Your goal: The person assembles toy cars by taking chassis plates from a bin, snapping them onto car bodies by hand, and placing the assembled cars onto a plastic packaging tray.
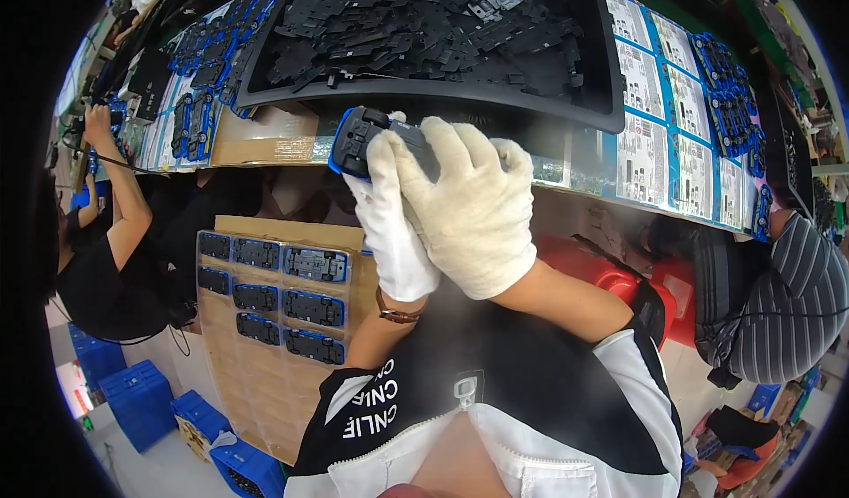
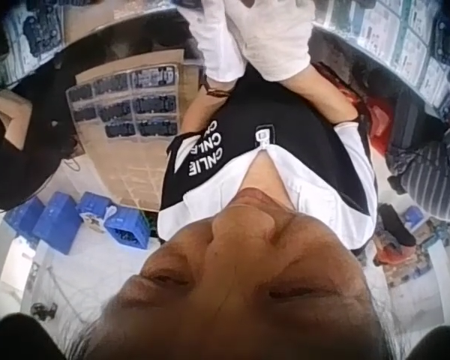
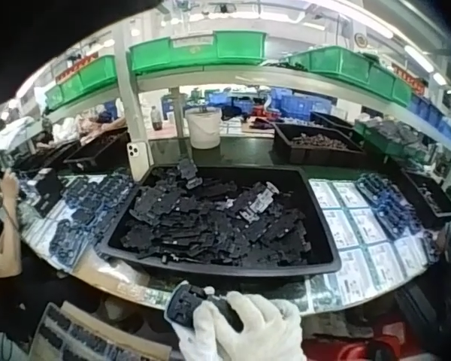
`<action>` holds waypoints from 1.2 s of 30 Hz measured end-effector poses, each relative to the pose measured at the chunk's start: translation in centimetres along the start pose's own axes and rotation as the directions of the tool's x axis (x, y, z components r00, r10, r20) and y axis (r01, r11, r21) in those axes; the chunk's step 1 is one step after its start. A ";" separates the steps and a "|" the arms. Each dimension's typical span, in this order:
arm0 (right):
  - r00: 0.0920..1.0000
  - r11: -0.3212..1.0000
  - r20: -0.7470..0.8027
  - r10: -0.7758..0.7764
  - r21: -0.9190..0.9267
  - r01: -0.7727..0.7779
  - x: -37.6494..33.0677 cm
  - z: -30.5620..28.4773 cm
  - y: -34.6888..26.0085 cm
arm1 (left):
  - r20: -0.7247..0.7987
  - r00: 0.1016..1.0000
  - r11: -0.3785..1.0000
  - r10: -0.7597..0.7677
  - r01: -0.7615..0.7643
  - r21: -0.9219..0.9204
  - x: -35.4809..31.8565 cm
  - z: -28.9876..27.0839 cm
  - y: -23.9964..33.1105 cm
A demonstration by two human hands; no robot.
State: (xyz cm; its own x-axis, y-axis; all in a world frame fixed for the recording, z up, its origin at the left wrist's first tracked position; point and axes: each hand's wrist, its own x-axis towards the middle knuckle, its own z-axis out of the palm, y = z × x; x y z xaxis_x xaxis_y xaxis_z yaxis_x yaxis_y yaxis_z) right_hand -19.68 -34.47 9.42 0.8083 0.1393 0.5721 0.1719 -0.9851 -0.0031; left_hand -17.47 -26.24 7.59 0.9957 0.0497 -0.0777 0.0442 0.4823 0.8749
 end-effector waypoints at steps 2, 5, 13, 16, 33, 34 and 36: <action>0.996 0.990 0.078 0.033 0.133 -0.043 1.0 -0.9 0.6 | 0.040 0.995 0.965 -0.096 0.103 -0.242 0.7 -0.4 0.1; 0.981 0.625 0.150 0.126 0.756 -0.196 -0.8 -0.4 4.2 | 0.037 0.994 0.912 -0.098 0.105 -0.396 1.7 -0.9 -0.5; 0.678 -0.387 0.702 0.218 0.700 -0.600 -3.3 1.3 3.6 | 0.026 0.999 0.920 -0.048 0.054 -0.388 2.2 -0.5 -1.2; 0.659 -0.381 0.714 0.238 0.692 -0.613 -3.0 1.2 3.7 | -0.015 0.999 0.945 -0.040 0.033 -0.324 1.8 -0.1 -1.1; 0.776 -0.112 0.516 0.362 0.851 -0.513 -3.3 1.1 2.2 | 0.115 0.993 0.954 0.004 0.031 -0.299 2.9 -0.8 0.0; 0.798 -0.049 0.493 0.346 0.859 -0.510 -3.3 1.1 2.2 | 0.157 0.987 0.966 0.042 0.000 -0.258 3.1 -1.2 0.0; 0.774 -0.141 0.537 0.335 0.841 -0.522 -3.1 0.9 1.9 | 0.068 0.995 0.973 0.069 -0.052 -0.224 3.2 -1.5 -0.6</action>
State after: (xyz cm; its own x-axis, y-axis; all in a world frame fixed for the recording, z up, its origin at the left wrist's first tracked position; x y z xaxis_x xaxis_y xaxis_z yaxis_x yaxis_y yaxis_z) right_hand -21.33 -36.71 6.95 0.9857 -0.1683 0.0019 0.0276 0.1508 -0.9882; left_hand -14.47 -25.05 6.12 0.9996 0.0229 0.0152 -0.0265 0.6630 0.7482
